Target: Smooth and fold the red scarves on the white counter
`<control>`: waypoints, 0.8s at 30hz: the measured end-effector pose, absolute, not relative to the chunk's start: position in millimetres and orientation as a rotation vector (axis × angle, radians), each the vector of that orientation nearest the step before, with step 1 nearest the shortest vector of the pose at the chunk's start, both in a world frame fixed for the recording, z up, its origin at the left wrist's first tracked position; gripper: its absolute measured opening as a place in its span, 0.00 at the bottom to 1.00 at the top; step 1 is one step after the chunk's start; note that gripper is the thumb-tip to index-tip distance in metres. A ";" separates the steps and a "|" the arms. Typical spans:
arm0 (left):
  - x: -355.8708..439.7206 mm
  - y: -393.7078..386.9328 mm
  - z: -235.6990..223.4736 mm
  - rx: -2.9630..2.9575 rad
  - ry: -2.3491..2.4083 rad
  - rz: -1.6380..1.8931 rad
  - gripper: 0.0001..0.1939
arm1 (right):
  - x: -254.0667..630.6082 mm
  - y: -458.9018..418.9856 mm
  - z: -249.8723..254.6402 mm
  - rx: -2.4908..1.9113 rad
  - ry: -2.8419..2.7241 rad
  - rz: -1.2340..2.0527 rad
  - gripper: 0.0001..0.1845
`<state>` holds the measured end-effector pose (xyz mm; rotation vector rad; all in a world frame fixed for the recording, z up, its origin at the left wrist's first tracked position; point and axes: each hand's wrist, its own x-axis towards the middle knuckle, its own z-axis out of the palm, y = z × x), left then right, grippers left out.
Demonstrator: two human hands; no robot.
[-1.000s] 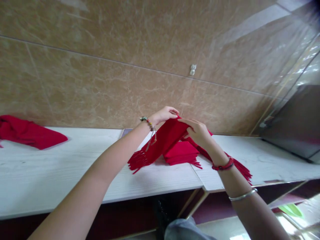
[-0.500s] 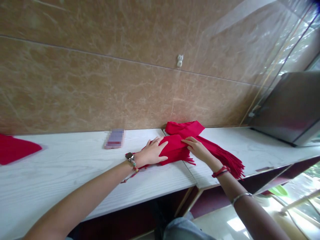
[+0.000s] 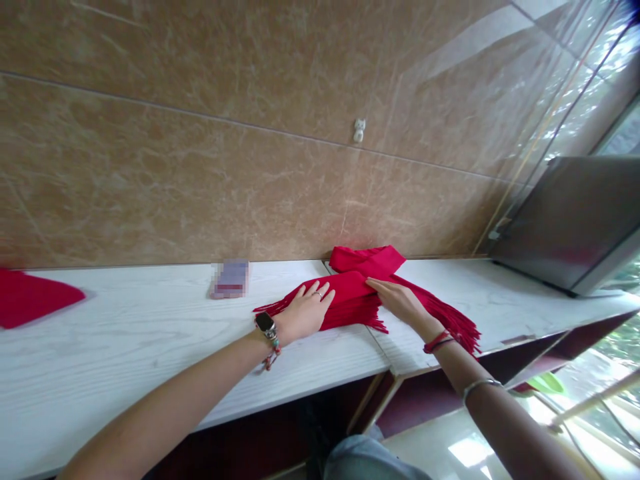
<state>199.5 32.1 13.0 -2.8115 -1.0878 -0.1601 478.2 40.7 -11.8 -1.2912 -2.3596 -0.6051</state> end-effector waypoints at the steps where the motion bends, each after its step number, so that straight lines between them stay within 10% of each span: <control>1: 198.7 31.7 12.5 -2.836 -1.089 -0.119 0.31 | 478.7 40.5 -16.1 -1.299 -2.370 -0.605 0.23; 24: 225.6 60.7 5.5 -3.011 -1.161 -0.137 0.28 | 456.1 25.2 3.4 -1.429 -2.359 -0.507 0.30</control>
